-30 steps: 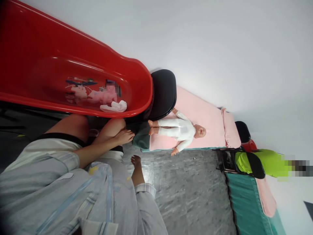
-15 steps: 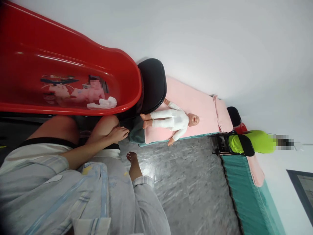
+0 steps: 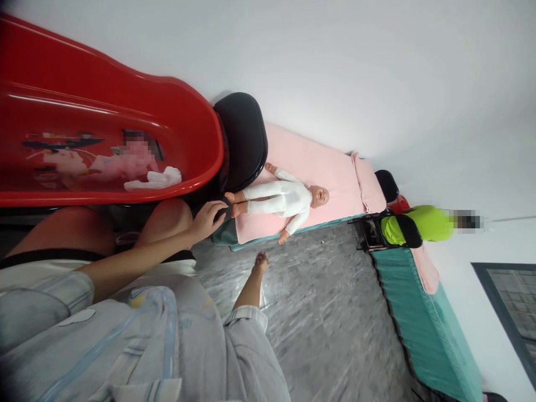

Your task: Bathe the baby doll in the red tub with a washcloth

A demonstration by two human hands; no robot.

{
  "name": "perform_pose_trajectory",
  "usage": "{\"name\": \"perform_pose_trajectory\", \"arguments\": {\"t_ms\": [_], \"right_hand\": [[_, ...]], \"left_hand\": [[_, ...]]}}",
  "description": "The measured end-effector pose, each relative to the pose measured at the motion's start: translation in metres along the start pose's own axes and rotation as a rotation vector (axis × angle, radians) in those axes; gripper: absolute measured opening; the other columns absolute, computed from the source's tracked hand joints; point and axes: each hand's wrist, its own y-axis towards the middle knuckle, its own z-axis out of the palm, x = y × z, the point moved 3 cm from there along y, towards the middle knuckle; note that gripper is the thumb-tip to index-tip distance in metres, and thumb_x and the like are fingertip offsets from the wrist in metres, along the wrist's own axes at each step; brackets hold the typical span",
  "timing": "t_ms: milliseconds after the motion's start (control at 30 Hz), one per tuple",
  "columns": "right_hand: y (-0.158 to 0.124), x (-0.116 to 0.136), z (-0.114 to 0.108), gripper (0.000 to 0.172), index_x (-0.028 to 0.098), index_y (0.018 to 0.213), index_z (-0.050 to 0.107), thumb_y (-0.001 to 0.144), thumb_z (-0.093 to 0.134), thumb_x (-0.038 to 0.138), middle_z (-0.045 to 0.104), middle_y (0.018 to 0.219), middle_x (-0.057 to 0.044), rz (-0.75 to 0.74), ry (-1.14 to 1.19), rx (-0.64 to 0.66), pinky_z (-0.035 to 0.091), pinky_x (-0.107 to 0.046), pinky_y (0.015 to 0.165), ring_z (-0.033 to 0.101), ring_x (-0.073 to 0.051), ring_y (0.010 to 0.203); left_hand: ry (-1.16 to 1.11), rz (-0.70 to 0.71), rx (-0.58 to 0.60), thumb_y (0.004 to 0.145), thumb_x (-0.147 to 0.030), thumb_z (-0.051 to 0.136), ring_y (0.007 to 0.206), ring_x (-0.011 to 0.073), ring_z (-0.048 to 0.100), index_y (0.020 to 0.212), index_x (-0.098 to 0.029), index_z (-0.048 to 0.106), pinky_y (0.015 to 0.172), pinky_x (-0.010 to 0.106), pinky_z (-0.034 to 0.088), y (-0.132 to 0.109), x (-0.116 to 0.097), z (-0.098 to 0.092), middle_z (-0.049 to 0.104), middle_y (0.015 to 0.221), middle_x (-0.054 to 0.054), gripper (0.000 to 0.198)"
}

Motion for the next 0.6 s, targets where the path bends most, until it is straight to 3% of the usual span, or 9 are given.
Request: {"name": "perform_pose_trajectory", "arguments": {"t_ms": [100, 267, 400, 600], "right_hand": [[0.018, 0.056, -0.023, 0.028, 0.017, 0.093, 0.062, 0.115, 0.074, 0.029, 0.060, 0.083, 0.004, -0.153, 0.118, -0.210, 0.052, -0.020, 0.062, 0.058, -0.010, 0.068], [0.042, 0.149, -0.042, 0.021, 0.028, 0.076, 0.052, 0.095, 0.052, 0.018, 0.060, 0.074, 0.000, -0.423, 0.246, -0.407, 0.062, -0.028, 0.072, 0.066, -0.020, 0.080], [0.063, 0.214, -0.028, 0.014, 0.026, 0.082, 0.059, 0.089, 0.053, 0.015, 0.070, 0.088, -0.001, -0.546, 0.248, -0.299, 0.066, -0.029, 0.095, 0.072, -0.016, 0.091], [0.087, 0.271, 0.020, 0.012, 0.024, 0.084, 0.060, 0.091, 0.054, 0.018, 0.071, 0.082, -0.001, -0.582, 0.174, 0.010, 0.065, -0.035, 0.107, 0.075, -0.018, 0.094]], "left_hand": [[-0.062, 0.109, 0.007, 0.111, -0.021, 0.067, 0.144, 0.0384, 0.069, 0.149, -0.018, 0.066, 0.128, 0.061, 0.057, 0.039, -0.031, 0.019, 0.072, 0.147, 0.021, 0.038], [0.038, 0.096, 0.257, 0.098, -0.032, 0.096, 0.165, 0.0506, 0.053, 0.167, -0.011, 0.054, 0.137, 0.069, 0.044, 0.093, -0.057, 0.060, 0.054, 0.174, 0.033, 0.084], [0.175, -0.040, 0.359, 0.082, -0.036, 0.112, 0.173, 0.0577, 0.037, 0.178, -0.002, 0.047, 0.142, 0.068, 0.035, 0.110, -0.063, 0.075, 0.039, 0.183, 0.039, 0.121], [0.254, -0.160, 0.356, 0.087, -0.044, 0.107, 0.157, 0.0539, 0.053, 0.182, -0.007, 0.047, 0.131, 0.061, 0.045, 0.121, -0.076, 0.064, 0.054, 0.174, 0.034, 0.118]]}}
